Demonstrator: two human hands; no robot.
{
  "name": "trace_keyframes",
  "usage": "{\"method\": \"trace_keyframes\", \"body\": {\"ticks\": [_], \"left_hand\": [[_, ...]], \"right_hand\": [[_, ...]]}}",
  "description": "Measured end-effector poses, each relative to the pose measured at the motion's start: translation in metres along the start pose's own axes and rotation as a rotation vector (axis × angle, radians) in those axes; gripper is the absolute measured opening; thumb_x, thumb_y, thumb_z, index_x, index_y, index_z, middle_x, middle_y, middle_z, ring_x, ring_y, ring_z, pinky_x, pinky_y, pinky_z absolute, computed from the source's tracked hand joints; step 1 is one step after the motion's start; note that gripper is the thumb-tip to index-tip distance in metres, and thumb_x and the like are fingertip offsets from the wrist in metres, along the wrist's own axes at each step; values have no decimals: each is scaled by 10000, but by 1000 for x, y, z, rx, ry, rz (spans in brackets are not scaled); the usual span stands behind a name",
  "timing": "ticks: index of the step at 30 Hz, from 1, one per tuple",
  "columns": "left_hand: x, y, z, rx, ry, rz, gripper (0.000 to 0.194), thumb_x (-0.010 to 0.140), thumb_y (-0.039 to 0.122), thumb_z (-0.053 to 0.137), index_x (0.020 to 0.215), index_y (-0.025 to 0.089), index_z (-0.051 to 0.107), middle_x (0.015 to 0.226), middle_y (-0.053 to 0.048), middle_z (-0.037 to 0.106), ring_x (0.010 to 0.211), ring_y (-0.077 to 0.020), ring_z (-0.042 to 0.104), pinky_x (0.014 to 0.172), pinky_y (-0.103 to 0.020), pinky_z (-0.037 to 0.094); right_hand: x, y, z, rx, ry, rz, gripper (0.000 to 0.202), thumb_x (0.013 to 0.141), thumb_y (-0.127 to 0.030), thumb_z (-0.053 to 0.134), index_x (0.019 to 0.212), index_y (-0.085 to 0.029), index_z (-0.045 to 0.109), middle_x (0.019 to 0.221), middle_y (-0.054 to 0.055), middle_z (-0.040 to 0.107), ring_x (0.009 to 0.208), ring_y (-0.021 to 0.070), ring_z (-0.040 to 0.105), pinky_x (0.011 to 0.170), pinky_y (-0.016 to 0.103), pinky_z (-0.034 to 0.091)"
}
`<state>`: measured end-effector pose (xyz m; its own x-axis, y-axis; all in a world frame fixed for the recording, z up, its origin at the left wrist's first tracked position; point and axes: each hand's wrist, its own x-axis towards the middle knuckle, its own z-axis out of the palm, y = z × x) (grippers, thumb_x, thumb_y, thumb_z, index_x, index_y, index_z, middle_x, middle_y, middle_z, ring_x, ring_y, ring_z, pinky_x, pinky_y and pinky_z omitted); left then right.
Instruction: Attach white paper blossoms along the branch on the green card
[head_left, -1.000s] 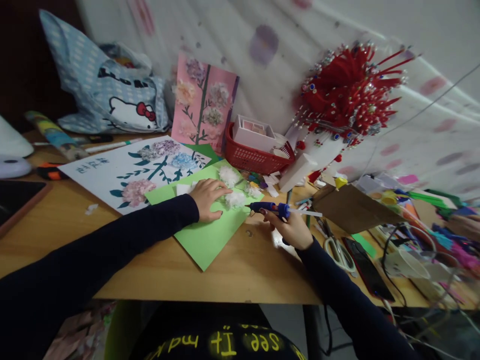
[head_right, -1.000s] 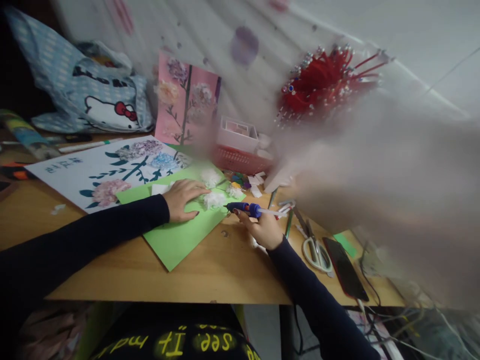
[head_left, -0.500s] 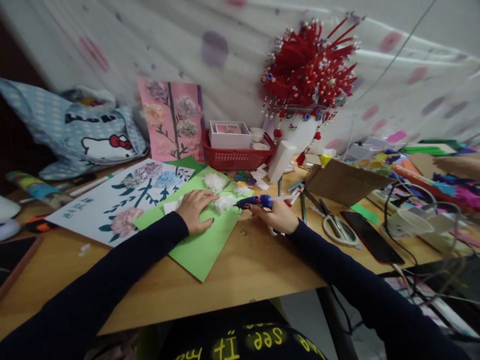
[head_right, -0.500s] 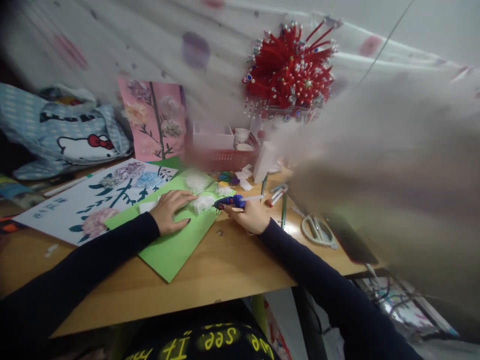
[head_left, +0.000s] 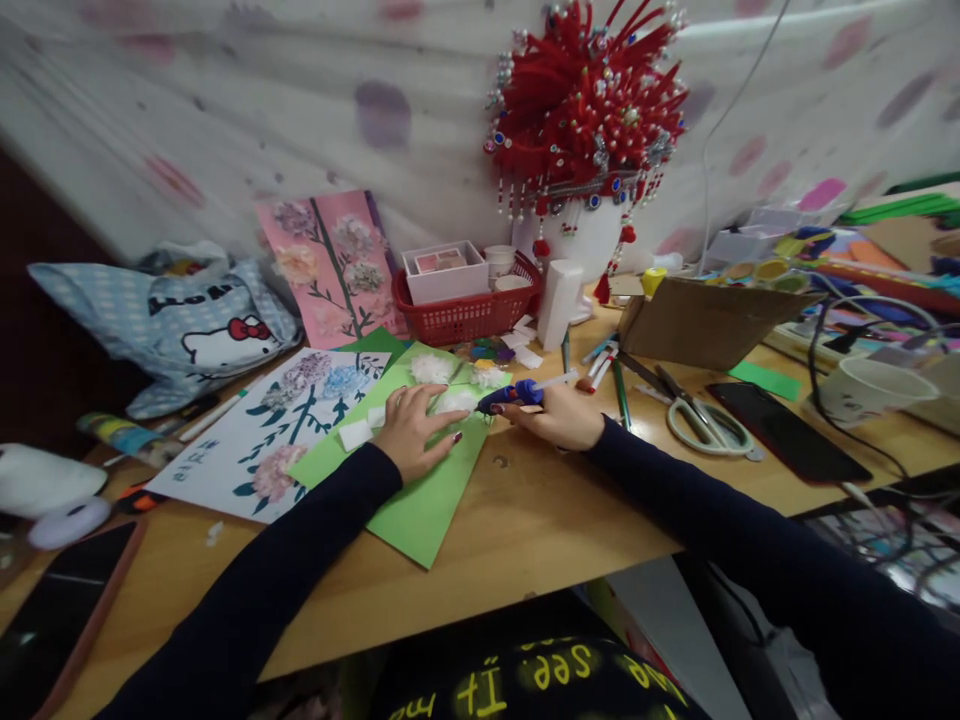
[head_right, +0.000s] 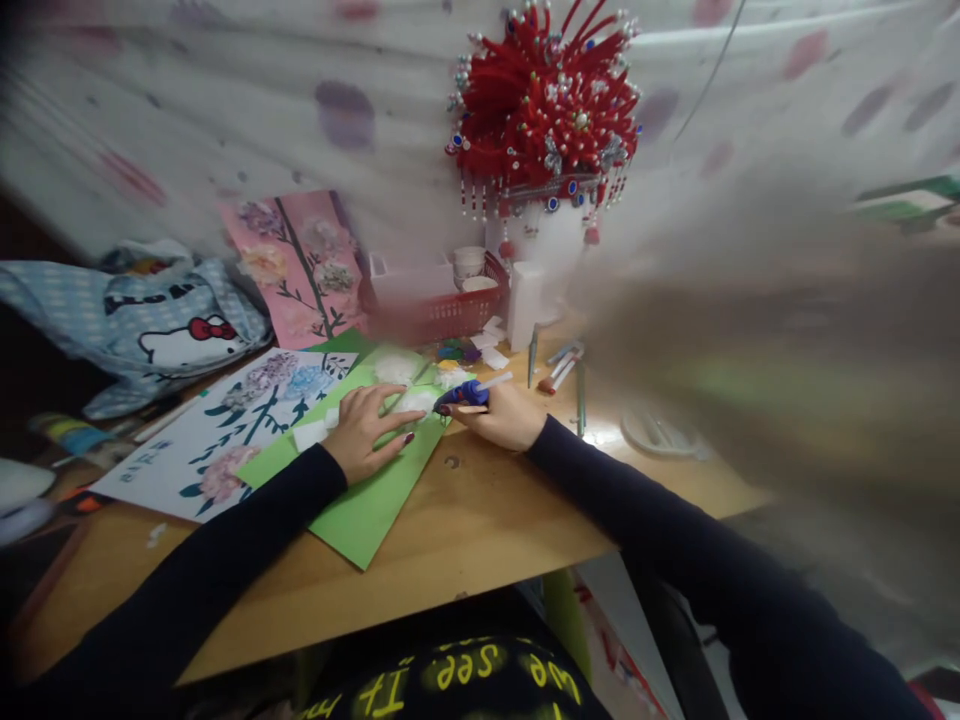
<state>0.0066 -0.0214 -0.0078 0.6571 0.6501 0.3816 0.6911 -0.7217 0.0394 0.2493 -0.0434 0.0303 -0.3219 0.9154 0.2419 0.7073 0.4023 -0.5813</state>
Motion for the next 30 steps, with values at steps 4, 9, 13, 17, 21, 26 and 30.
{"method": "trace_keyframes", "body": {"ticks": [4, 9, 13, 17, 21, 26, 30], "left_hand": [[2, 1, -1, 47, -30, -78, 379, 873, 358, 449, 1207, 274, 605, 1328, -126, 428, 1215, -325, 355, 1003, -558, 233], [2, 1, 0, 53, -42, -98, 412, 884, 389, 422, 1245, 257, 569, 1331, -130, 425, 1218, -321, 352, 1009, -550, 233], [1, 0, 2, 41, -6, -105, 410, 878, 376, 430, 1235, 226, 563, 1320, -129, 451, 1207, -307, 373, 1013, -518, 244], [0, -3, 3, 8, 45, -123, 394, 872, 356, 433, 1211, 212, 572, 1290, -125, 488, 1179, -300, 402, 995, -501, 260], [-1, -4, 4, -30, 64, -131, 383, 865, 332, 433, 1199, 209, 575, 1275, -119, 511, 1176, -292, 411, 988, -486, 259], [-2, -7, 7, -62, 123, -154, 355, 857, 307, 443, 1166, 206, 588, 1251, -102, 537, 1158, -281, 427, 980, -469, 266], [-2, -8, 8, -88, 175, -181, 338, 871, 309, 432, 1143, 199, 600, 1213, -99, 566, 1133, -273, 445, 969, -458, 276]], "right_hand": [[-2, -2, -3, 7, 7, 3, 349, 839, -440, 517, 695, -163, 675, 529, -6, 574, 522, 125, 497, 497, 235, 328], [-4, -4, -5, 57, -26, -31, 300, 841, -404, 525, 879, -175, 716, 721, 19, 685, 636, 141, 575, 546, 228, 371], [-4, -4, -1, 73, -26, -57, 261, 828, -375, 545, 811, -168, 703, 636, 2, 635, 568, 117, 518, 522, 222, 354], [-3, -4, 3, 65, -13, -47, 334, 829, -393, 538, 604, -159, 617, 471, -37, 465, 466, 85, 393, 475, 221, 301], [-4, -5, 2, 70, -9, -29, 320, 823, -400, 548, 655, -145, 645, 491, -30, 480, 476, 89, 399, 478, 227, 295], [-5, -8, 0, 146, -20, -80, 274, 828, -358, 550, 848, -139, 714, 618, 7, 603, 541, 107, 466, 518, 233, 337], [-5, -9, 2, 94, -34, -77, 301, 828, -372, 553, 863, -126, 722, 580, 4, 586, 521, 106, 449, 504, 232, 329]]}}
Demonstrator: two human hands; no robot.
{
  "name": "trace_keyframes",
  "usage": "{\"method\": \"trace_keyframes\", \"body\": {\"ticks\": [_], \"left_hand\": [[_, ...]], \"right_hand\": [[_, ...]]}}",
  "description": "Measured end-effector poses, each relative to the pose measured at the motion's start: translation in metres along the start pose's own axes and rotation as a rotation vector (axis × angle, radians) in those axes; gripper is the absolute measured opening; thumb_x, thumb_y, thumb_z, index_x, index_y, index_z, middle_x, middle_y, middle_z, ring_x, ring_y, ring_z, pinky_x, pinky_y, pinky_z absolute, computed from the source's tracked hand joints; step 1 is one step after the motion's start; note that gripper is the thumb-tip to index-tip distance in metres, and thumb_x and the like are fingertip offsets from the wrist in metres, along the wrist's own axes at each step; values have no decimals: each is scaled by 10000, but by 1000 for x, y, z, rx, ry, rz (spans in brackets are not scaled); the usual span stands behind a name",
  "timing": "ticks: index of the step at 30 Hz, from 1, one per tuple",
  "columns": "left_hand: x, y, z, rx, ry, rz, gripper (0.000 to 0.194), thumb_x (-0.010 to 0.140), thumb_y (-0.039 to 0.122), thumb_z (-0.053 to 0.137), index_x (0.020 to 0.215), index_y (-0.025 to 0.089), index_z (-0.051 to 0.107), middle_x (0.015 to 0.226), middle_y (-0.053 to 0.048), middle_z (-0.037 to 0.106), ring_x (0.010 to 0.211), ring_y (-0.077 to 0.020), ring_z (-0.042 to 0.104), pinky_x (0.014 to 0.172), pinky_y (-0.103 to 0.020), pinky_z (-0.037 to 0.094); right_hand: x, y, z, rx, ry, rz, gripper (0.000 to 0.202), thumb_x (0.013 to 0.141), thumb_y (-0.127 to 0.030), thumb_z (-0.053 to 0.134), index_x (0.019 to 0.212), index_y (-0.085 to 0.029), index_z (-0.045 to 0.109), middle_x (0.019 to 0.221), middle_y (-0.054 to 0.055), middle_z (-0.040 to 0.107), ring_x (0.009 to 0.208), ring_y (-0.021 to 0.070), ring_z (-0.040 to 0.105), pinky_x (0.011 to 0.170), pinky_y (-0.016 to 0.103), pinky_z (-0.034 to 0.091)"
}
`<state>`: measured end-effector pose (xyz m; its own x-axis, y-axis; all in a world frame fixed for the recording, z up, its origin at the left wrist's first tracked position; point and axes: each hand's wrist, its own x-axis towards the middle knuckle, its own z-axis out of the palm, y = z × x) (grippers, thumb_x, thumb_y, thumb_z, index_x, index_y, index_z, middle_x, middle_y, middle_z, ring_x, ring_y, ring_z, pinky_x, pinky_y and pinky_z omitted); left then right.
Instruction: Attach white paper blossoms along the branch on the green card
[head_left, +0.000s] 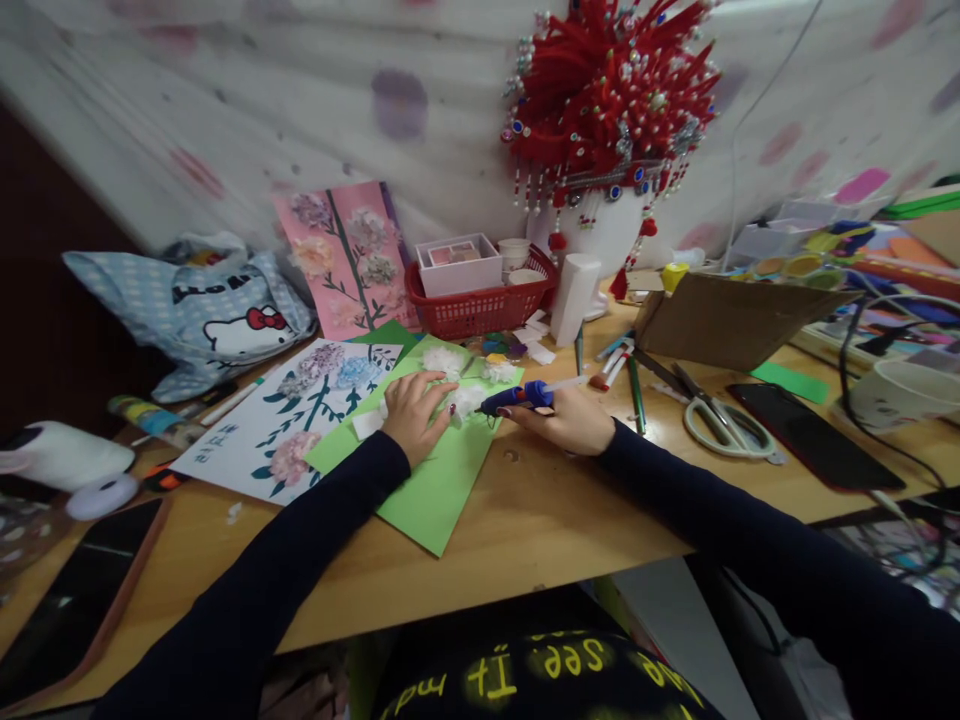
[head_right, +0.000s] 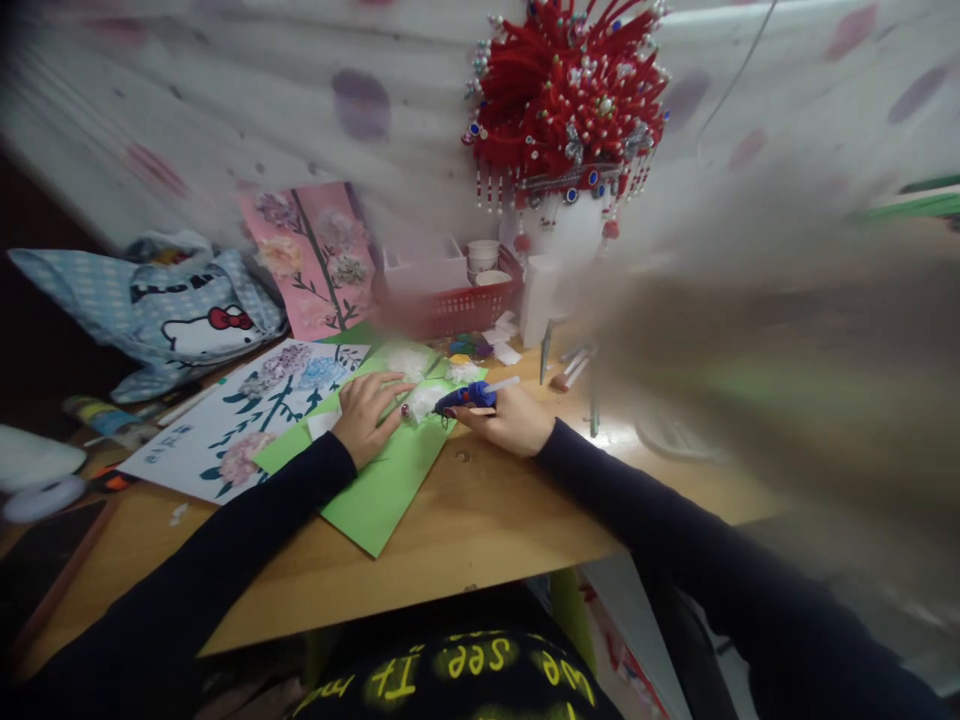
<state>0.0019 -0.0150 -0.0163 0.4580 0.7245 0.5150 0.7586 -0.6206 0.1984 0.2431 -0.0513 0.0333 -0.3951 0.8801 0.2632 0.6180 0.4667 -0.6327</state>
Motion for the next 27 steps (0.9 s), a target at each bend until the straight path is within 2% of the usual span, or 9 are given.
{"method": "trace_keyframes", "body": {"ticks": [3, 5, 9, 12, 20, 24, 27], "left_hand": [[0, 0, 0, -18, 33, 11, 329, 862, 290, 432, 1125, 216, 614, 1192, -88, 576, 1119, -267, 453, 957, -451, 282], [-1, 1, -1, -24, 44, 45, 335, 840, 244, 431, 1113, 247, 625, 1197, -70, 571, 1122, -263, 449, 949, -449, 280], [-2, 1, 0, -29, 51, 91, 383, 795, 173, 420, 1106, 264, 624, 1207, -56, 567, 1138, -258, 443, 945, -451, 272], [-2, 0, 1, -42, 83, 70, 367, 792, 193, 427, 1103, 229, 617, 1188, -69, 583, 1125, -261, 451, 949, -452, 273], [-2, 0, 0, -47, 61, 30, 355, 769, 212, 454, 1085, 227, 615, 1176, -69, 591, 1119, -262, 453, 943, -451, 284], [-3, 0, 0, -53, 61, 24, 349, 754, 202, 463, 1067, 228, 615, 1169, -69, 593, 1121, -263, 456, 944, -453, 282], [-3, 0, 0, -64, 62, 32, 348, 746, 195, 467, 1060, 221, 614, 1167, -72, 589, 1120, -265, 460, 935, -452, 282]], "right_hand": [[0, -2, 1, -22, -19, -5, 311, 844, -369, 529, 768, -132, 717, 546, 2, 575, 500, 104, 451, 502, 230, 340], [0, -3, 2, -13, -23, -12, 320, 853, -368, 516, 754, -139, 716, 583, 17, 618, 525, 115, 497, 524, 230, 369], [0, -2, 4, -3, -14, -34, 309, 852, -357, 519, 956, -157, 729, 779, 51, 718, 668, 158, 609, 606, 241, 436], [0, -2, 5, 19, -22, -61, 317, 844, -351, 528, 1008, -164, 726, 865, 55, 737, 739, 174, 641, 652, 251, 465], [-1, -7, 5, -3, -47, -41, 293, 852, -318, 520, 960, -156, 740, 818, 45, 739, 683, 155, 639, 613, 231, 454], [-4, -2, 3, -42, -28, -43, 304, 851, -337, 523, 984, -163, 733, 856, 59, 742, 711, 168, 648, 621, 245, 455], [-7, 3, 1, -94, -9, -10, 295, 845, -357, 537, 956, -171, 736, 808, 52, 739, 663, 160, 637, 586, 241, 439]]}}
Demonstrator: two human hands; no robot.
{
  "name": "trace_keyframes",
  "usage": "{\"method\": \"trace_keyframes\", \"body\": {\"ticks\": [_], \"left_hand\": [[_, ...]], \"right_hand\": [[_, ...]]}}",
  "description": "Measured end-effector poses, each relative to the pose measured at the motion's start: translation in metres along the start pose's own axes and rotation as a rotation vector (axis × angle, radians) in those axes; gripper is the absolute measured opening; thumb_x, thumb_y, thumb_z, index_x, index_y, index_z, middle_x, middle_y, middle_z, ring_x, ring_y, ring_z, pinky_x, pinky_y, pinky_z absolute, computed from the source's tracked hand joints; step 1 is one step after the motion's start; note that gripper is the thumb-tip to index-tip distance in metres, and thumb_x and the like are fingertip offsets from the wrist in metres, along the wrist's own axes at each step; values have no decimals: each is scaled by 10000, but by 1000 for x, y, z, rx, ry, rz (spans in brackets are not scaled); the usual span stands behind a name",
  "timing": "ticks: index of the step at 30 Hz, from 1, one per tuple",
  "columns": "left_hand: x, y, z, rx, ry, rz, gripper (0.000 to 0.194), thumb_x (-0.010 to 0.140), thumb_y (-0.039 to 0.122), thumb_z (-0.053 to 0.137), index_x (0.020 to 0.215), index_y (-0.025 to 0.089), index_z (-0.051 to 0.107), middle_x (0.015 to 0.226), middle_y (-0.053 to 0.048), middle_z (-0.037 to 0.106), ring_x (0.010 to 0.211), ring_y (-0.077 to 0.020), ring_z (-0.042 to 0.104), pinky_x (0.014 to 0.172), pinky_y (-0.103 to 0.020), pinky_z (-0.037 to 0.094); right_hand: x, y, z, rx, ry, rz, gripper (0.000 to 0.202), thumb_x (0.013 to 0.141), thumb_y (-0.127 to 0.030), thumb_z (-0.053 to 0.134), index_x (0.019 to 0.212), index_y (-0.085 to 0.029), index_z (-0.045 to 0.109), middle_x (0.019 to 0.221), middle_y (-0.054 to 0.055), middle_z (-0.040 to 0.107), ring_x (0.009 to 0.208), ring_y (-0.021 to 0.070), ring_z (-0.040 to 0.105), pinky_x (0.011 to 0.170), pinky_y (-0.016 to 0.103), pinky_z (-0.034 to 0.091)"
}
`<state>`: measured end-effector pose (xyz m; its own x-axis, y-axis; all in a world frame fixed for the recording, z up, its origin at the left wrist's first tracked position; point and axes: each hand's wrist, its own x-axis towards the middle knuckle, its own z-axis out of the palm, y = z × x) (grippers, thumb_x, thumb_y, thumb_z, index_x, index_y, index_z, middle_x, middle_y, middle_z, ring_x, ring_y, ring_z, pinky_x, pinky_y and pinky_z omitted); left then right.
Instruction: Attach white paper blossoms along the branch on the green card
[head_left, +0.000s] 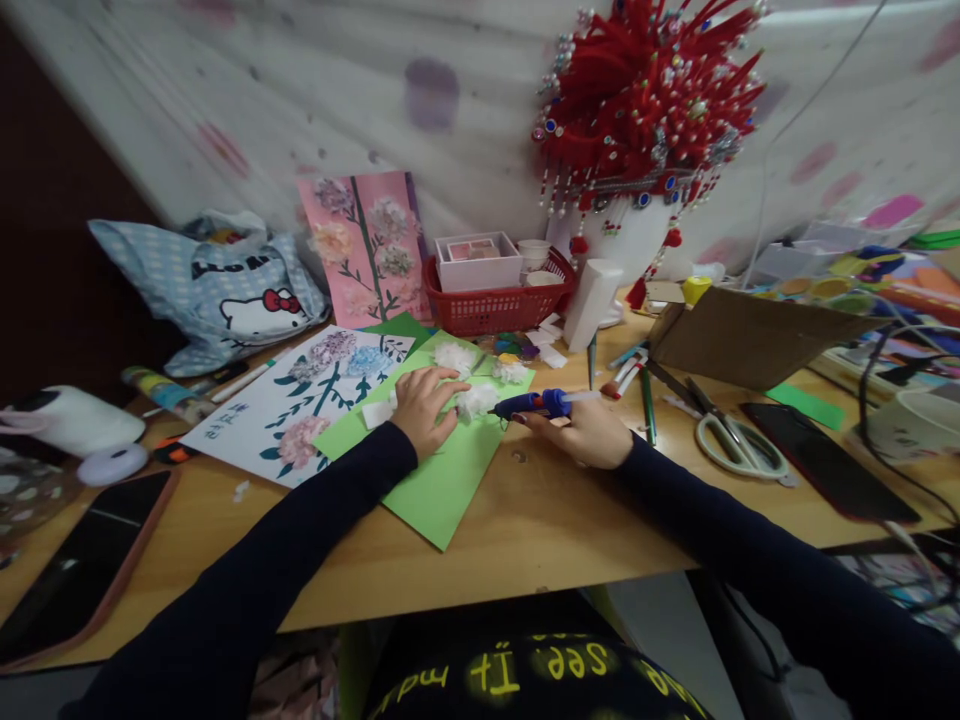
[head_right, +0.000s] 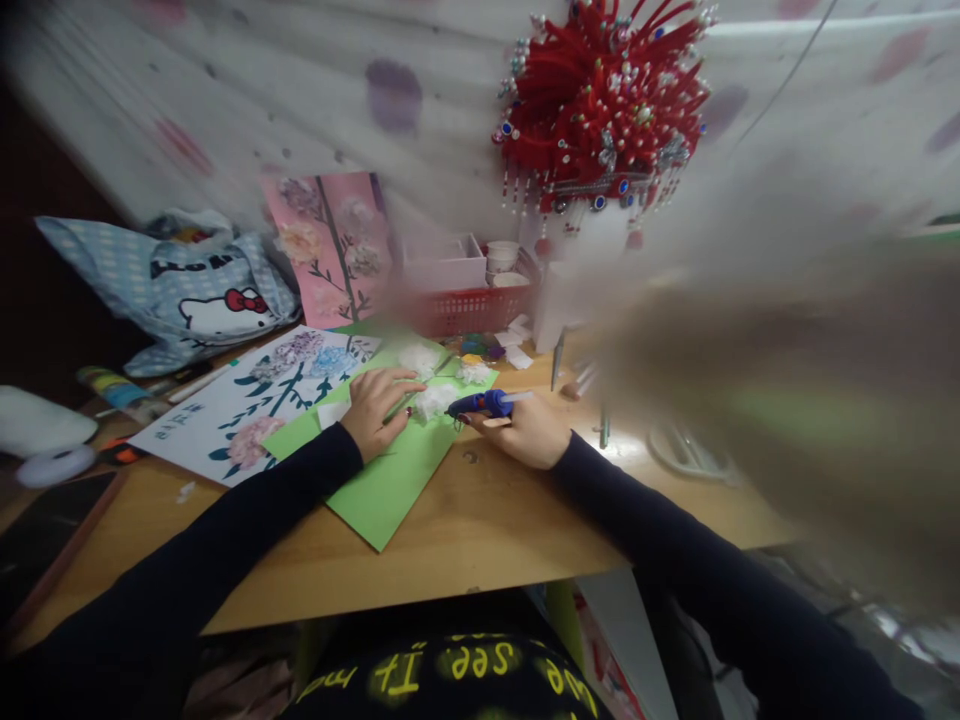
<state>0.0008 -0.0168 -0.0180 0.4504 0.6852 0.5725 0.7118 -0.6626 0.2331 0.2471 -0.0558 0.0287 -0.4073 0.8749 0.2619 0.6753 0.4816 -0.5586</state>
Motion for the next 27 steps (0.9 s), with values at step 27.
{"method": "trace_keyframes", "body": {"ticks": [27], "left_hand": [[-1, -12, -29, 4, 78, -19, 223, 792, 295, 485, 937, 215, 634, 981, -47, 678, 1009, -247, 554, 923, -429, 319]], "right_hand": [[-3, 6, -4, 15, 3, 129, 390, 844, -477, 508, 745, -152, 698, 605, 24, 649, 578, 151, 570, 562, 247, 396]]}}
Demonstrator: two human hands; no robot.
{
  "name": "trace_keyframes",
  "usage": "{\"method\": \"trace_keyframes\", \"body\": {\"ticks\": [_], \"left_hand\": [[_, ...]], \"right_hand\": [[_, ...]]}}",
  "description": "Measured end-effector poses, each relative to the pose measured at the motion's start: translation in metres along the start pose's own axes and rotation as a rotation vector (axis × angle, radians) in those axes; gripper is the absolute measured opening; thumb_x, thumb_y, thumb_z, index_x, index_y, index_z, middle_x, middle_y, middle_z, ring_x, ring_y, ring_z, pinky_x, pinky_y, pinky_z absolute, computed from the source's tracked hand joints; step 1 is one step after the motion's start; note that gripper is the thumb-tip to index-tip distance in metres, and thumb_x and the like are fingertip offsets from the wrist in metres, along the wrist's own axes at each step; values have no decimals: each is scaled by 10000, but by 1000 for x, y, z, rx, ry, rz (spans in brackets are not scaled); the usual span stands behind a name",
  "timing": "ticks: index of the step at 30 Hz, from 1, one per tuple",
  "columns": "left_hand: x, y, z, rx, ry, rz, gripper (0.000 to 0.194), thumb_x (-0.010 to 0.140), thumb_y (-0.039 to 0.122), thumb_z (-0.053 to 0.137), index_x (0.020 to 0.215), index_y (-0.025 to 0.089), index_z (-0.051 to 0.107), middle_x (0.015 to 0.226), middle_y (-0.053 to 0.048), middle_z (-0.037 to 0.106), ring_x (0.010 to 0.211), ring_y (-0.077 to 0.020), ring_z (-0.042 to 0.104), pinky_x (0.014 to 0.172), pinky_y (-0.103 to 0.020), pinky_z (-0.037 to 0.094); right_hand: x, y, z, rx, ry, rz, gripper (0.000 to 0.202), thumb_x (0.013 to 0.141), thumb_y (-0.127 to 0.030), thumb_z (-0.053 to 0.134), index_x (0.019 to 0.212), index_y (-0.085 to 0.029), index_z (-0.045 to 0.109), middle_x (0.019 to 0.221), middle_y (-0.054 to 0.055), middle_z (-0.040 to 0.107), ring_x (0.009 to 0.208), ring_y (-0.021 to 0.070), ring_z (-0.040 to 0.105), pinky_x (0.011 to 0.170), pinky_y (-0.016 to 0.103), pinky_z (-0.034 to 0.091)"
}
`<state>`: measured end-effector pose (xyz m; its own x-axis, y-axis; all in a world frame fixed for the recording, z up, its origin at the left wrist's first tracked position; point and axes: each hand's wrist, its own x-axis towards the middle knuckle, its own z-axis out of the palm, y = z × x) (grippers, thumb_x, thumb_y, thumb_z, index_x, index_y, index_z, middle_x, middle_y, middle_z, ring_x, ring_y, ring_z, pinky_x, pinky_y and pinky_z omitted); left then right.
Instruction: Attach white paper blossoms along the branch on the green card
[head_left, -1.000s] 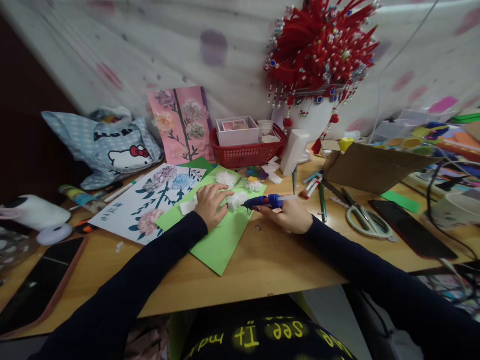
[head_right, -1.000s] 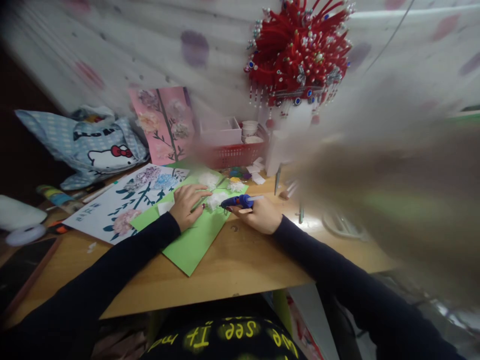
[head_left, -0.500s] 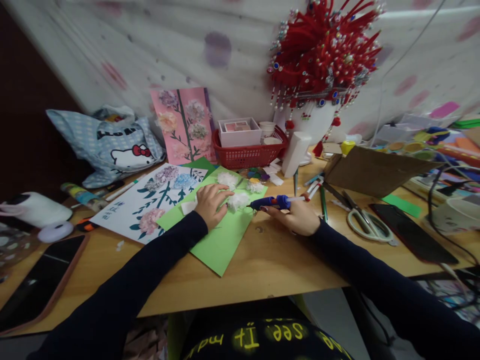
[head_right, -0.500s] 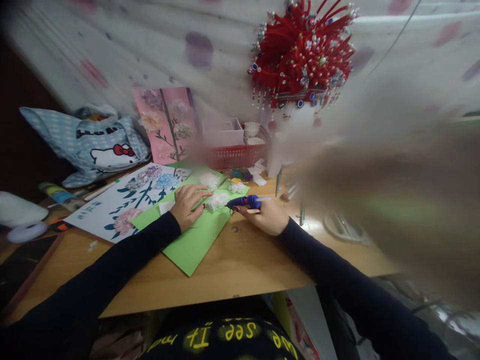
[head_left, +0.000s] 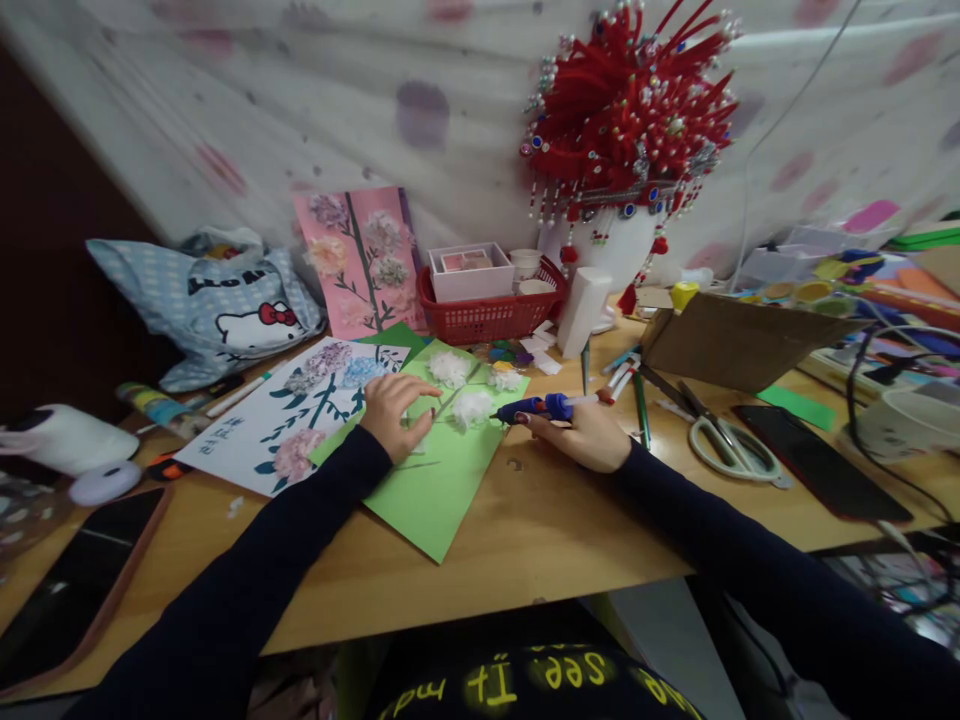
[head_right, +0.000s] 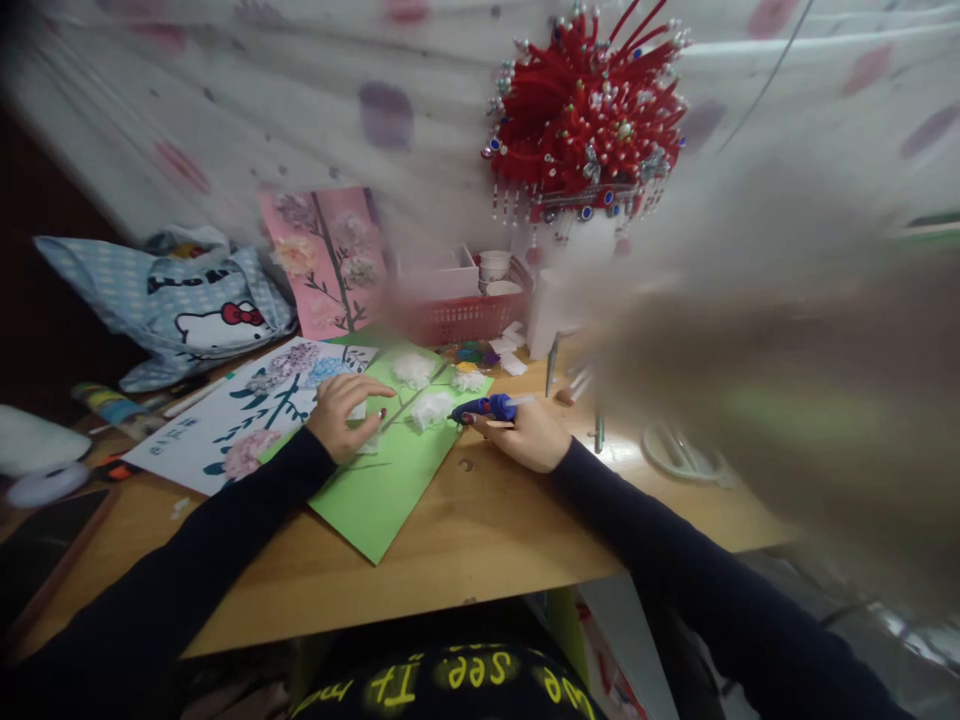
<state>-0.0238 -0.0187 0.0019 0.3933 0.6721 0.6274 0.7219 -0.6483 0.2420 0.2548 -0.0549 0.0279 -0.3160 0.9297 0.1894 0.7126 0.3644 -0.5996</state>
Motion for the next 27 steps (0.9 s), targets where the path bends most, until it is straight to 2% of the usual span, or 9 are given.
{"method": "trace_keyframes", "body": {"ticks": [2, 5, 8, 13, 18, 27], "left_hand": [[-3, 0, 6, -3, -90, 15, 336, 754, 409, 561, 1026, 219, 614, 1041, -60, 661, 1033, -265, 538, 923, -436, 306], [-9, 0, 15, 10, -228, 13, 655, 653, 577, 639, 1190, 218, 533, 1179, -92, 598, 1110, -301, 481, 949, -453, 282], [-12, -1, 20, 24, -305, 11, 782, 611, 646, 645, 1244, 217, 484, 1228, -106, 558, 1138, -315, 451, 967, -465, 262], [-14, -3, 22, 23, -315, 12, 817, 582, 650, 663, 1258, 238, 462, 1231, -98, 535, 1141, -327, 430, 974, -472, 251], [-15, -4, 23, 10, -308, 18, 811, 592, 651, 666, 1268, 263, 442, 1231, -93, 527, 1144, -328, 425, 982, -473, 238], [-15, -3, 23, 18, -319, 11, 828, 588, 668, 660, 1274, 259, 442, 1240, -100, 526, 1151, -331, 427, 981, -471, 243]], "right_hand": [[0, -4, 3, 35, -9, -24, 375, 849, -464, 509, 770, -155, 706, 635, 27, 663, 597, 150, 578, 572, 246, 404], [1, -12, 8, 62, -14, -46, 351, 849, -438, 517, 808, -152, 716, 636, 21, 660, 570, 138, 553, 537, 239, 385], [2, -15, 9, 60, -22, -62, 346, 852, -425, 515, 798, -146, 712, 611, 12, 643, 534, 122, 518, 506, 232, 359], [1, -10, 4, 10, 3, -44, 381, 846, -459, 512, 719, -152, 699, 566, 18, 626, 512, 126, 520, 496, 236, 355], [-2, -4, -5, -46, 12, 18, 409, 847, -502, 496, 737, -164, 698, 573, 21, 637, 554, 149, 566, 528, 244, 372], [8, -18, 5, -3, -33, -41, 372, 854, -451, 513, 682, -157, 661, 542, 5, 604, 508, 118, 507, 517, 236, 347]]}}
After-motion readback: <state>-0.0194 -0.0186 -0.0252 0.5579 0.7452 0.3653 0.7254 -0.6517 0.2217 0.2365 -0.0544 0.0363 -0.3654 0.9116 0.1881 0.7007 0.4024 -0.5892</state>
